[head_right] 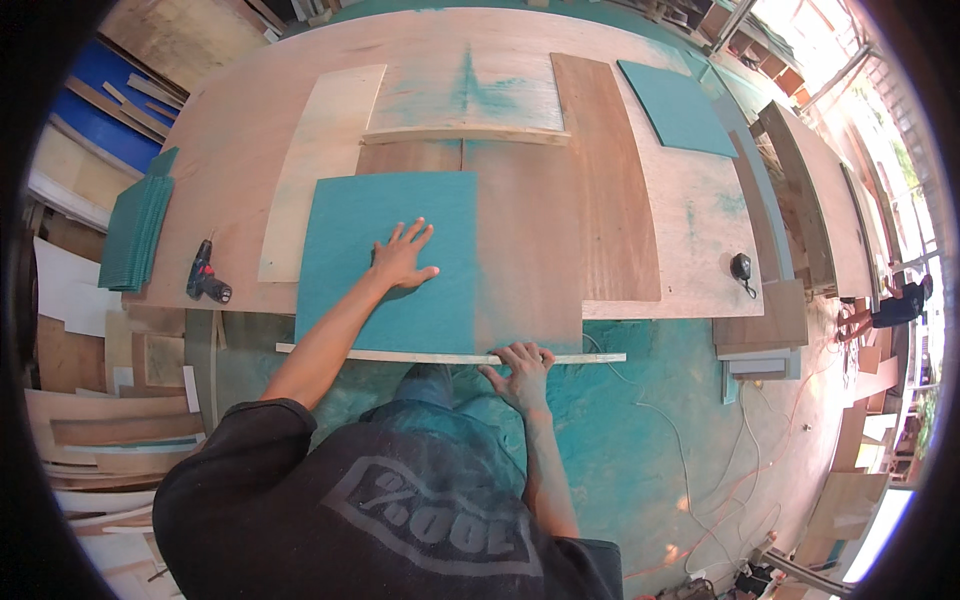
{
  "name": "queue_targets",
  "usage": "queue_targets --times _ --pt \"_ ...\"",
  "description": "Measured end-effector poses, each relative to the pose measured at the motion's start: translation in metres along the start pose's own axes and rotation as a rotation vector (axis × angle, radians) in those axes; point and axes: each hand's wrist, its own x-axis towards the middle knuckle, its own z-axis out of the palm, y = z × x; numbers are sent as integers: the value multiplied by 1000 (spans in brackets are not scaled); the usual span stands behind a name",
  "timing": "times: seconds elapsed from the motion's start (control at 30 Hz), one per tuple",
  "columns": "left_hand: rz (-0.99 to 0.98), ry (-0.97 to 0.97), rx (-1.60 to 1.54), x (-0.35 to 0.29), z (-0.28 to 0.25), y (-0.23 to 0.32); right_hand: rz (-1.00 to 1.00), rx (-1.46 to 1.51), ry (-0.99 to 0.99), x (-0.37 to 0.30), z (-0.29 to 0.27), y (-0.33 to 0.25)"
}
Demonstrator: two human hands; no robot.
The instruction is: The person sands a teal-colored rectangular board using a sanding block and a wooden guide rail. They repeatedly rub the sanding block along the board's surface, moving back and forth to smooth the material. The task is performed on a workbench in a workshop environment.
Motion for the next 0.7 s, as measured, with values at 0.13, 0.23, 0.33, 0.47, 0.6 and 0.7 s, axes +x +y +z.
queue_targets --times 0.13,0.23,0.33,0.47,0.6,0.7 --pt "19 35 5 -1 3 1 14 -26 -32 0 -7 -5" --pt "8 140 -54 -13 7 -6 98 -18 -116 14 -14 -16" --pt "-200 397 -212 -35 28 -47 230 106 -166 39 11 -26" --pt "-746 502 -107 -70 26 -105 248 20 -118 59 44 -22" --pt "-730 412 -135 -82 40 -146 214 211 -80 68 46 -19" --pt "-746 369 -137 -76 33 -145 249 253 -46 71 41 -23"
